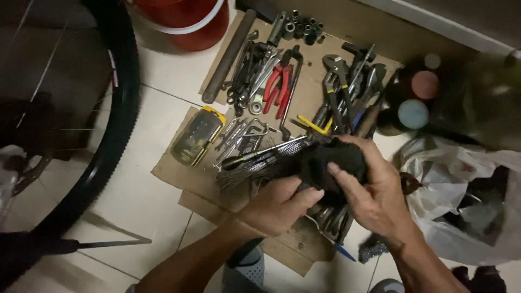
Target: The person sits on the floor and wipes a metal hammer with a black cloth. They then pick up a long metal rod and wipe it with the same cloth. Finally, they pick up a small metal tool and wipe it before placing it back on the floor.
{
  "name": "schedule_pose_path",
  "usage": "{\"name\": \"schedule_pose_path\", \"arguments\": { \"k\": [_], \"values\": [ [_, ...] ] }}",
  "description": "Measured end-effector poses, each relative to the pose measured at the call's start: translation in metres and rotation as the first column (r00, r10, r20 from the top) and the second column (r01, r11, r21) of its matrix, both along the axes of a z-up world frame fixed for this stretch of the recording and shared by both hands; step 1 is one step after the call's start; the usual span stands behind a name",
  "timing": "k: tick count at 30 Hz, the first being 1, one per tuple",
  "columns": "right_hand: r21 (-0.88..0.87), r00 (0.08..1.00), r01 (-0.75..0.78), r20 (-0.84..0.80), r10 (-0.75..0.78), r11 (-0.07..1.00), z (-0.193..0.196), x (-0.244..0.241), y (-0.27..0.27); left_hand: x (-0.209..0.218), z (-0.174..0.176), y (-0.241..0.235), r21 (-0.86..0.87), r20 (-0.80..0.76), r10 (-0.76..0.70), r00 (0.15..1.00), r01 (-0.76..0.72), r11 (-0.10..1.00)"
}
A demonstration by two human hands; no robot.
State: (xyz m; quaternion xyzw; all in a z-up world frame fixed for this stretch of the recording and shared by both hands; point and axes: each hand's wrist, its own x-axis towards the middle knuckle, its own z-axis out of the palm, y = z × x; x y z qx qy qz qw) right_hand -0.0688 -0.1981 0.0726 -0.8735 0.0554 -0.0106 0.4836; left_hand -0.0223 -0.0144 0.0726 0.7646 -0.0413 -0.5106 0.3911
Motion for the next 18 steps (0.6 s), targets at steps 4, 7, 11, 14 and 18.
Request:
{"name": "schedule_pose_path", "arguments": {
  "k": [4,7,11,14,18],
  "values": [
    [-0.051,0.949,0.27,-0.155,-0.275,0.961,-0.007,-0.002,0.012,0.001,-0.017,0.006,-0.135,0.182,-0.086,0.98,0.111,0.985],
    [-0.03,0.913,0.342,-0.225,-0.339,0.939,-0.01,0.007,0.011,0.006,-0.027,0.018,-0.511,0.216,0.025,0.976,0.091,0.855],
    [-0.186,0.893,0.283,-0.305,-0.33,0.941,-0.012,-0.002,-0.001,0.008,-0.019,0.02,-0.406,0.243,-0.129,0.961,0.222,0.886],
    [-0.314,0.963,-0.173,0.145,0.227,0.934,-0.025,-0.004,-0.005,0.01,-0.004,0.007,-0.074,0.098,-0.303,0.948,0.311,0.948],
    [-0.213,0.984,0.09,-0.133,-0.12,0.973,-0.032,-0.002,0.007,-0.002,-0.042,0.016,-0.142,0.311,-0.282,0.907,0.338,0.93]
  ]
}}
